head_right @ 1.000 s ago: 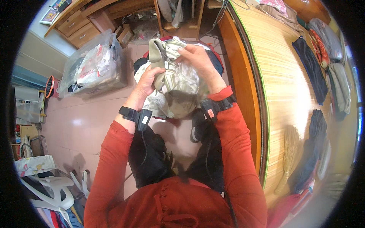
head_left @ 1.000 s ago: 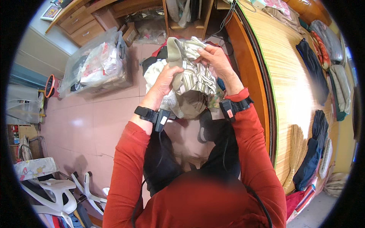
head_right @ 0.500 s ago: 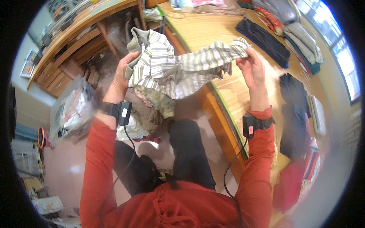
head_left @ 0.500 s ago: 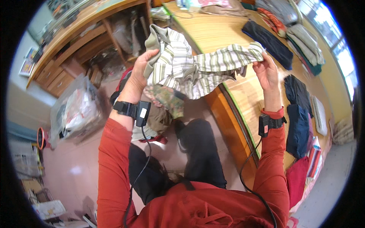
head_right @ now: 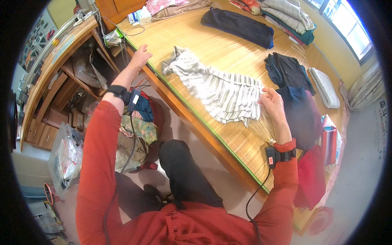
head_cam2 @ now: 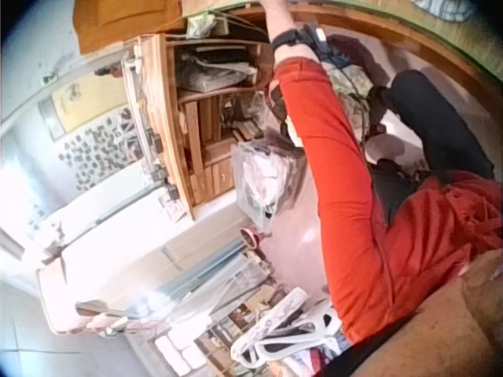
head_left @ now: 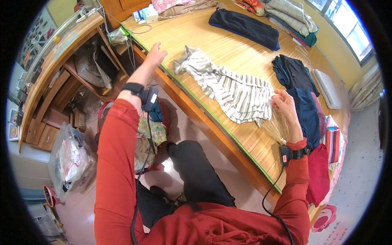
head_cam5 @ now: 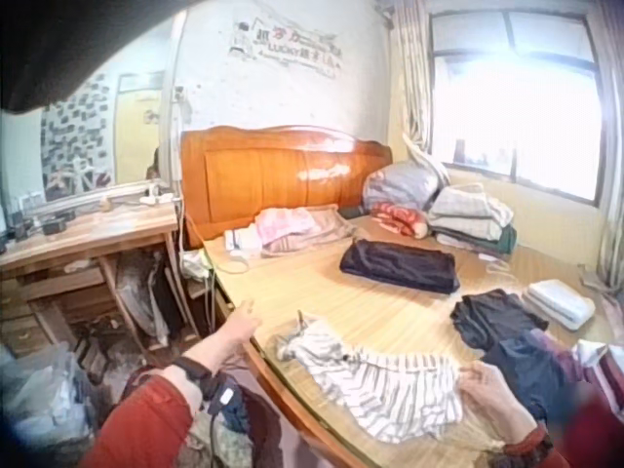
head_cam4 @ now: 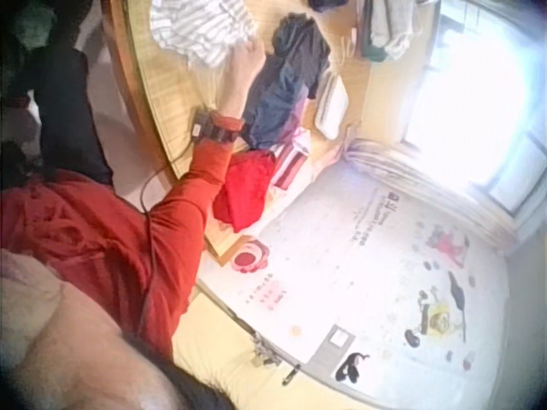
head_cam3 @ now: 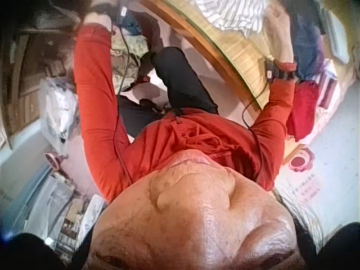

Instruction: The person uses a straw broom to brush a dark garment on a wooden table, then folds it. They then pick up a striped shirt from a laundry basket, fold it, and place it on the table. Finally, they pick up a floral-patterned shirt and begin folding it.

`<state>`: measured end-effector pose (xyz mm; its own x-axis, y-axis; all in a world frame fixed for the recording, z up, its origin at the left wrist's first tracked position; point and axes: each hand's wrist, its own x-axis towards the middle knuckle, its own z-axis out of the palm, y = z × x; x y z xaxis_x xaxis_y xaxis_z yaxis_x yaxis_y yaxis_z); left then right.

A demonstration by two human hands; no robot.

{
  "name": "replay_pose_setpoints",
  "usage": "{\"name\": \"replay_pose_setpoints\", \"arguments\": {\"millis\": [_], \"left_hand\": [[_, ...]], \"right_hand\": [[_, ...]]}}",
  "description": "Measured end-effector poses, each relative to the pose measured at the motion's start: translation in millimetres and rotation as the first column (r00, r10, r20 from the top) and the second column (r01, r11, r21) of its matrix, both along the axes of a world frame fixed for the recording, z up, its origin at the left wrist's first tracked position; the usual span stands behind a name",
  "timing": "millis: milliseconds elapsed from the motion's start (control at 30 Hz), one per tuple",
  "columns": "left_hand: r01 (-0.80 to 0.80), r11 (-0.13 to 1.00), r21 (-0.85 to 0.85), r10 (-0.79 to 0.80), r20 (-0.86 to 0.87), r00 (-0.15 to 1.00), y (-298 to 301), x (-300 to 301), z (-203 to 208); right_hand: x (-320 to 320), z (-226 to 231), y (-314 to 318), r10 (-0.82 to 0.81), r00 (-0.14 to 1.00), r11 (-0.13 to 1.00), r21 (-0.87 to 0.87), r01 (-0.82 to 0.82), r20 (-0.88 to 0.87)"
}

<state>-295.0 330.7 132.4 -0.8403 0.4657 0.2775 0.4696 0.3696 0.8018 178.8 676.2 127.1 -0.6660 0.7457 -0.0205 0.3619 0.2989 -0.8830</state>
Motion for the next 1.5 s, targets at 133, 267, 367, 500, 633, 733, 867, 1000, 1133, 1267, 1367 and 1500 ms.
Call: {"name": "replay_pose_setpoints", "arguments": {"millis": [133,267,367,500,633,733,867,1000,1133,1267,1367,1500], "left_hand": [[0.190,0.968,-0.162,-0.168,0.142,0.976,-1.7,33.3,-68.4],[0.185,0.930,-0.317,-0.301,-0.373,0.878,18.8,92.8,-99.9],[0.214,0.884,-0.415,-0.373,-0.351,0.859,35.6,119.5,-106.9],[0.236,0.841,-0.487,-0.332,-0.121,0.935,39.7,107.7,-114.7],[0.151,0.837,-0.526,-0.268,-0.154,0.951,37.4,70.5,-124.3],[0.108,0.832,-0.545,-0.211,-0.130,0.969,42.3,40.0,-125.2],[-0.007,0.913,-0.408,-0.078,-0.190,0.979,38.6,25.9,-127.6],[0.034,0.963,-0.268,-0.059,-0.086,0.995,28.9,52.7,-128.0],[0.160,0.931,-0.329,-0.193,-0.070,0.979,41.0,109.0,-135.6],[0.162,0.859,-0.485,-0.289,-0.200,0.936,71.7,129.1,-143.8],[0.199,0.884,-0.422,-0.283,-0.145,0.948,97.4,117.2,-132.4],[0.063,0.911,-0.408,-0.209,-0.322,0.923,103.3,117.2,-115.7]], "right_hand": [[-3.8,-22.1,-16.4,0.237,0.967,0.938,0.237,-0.252,0.093],[-26.7,-39.3,-69.0,0.564,0.768,0.681,0.356,-0.640,0.302],[-36.9,-57.2,-112.4,0.501,0.746,0.485,0.572,-0.662,0.439],[-58.4,-63.7,-136.0,0.467,0.769,0.473,0.611,-0.635,0.437],[-65.0,-45.6,-150.1,0.731,0.608,0.427,0.488,-0.762,0.309],[-75.6,-32.6,-154.2,0.899,0.401,0.389,0.104,-0.916,0.175],[-110.0,-26.8,-107.1,0.659,0.727,0.622,0.403,-0.671,0.193],[-118.2,-46.8,-36.3,0.302,0.888,0.587,0.667,-0.460,0.347],[-111.2,-82.4,-0.8,0.091,0.834,0.608,0.633,-0.479,0.544],[-117.3,-86.8,17.4,-0.043,0.768,0.638,0.609,-0.471,0.639],[-120.1,-65.6,29.8,-0.117,0.743,0.736,0.560,-0.380,0.659],[-107.6,-56.5,27.4,0.214,0.863,0.839,0.367,-0.402,0.457]]}}
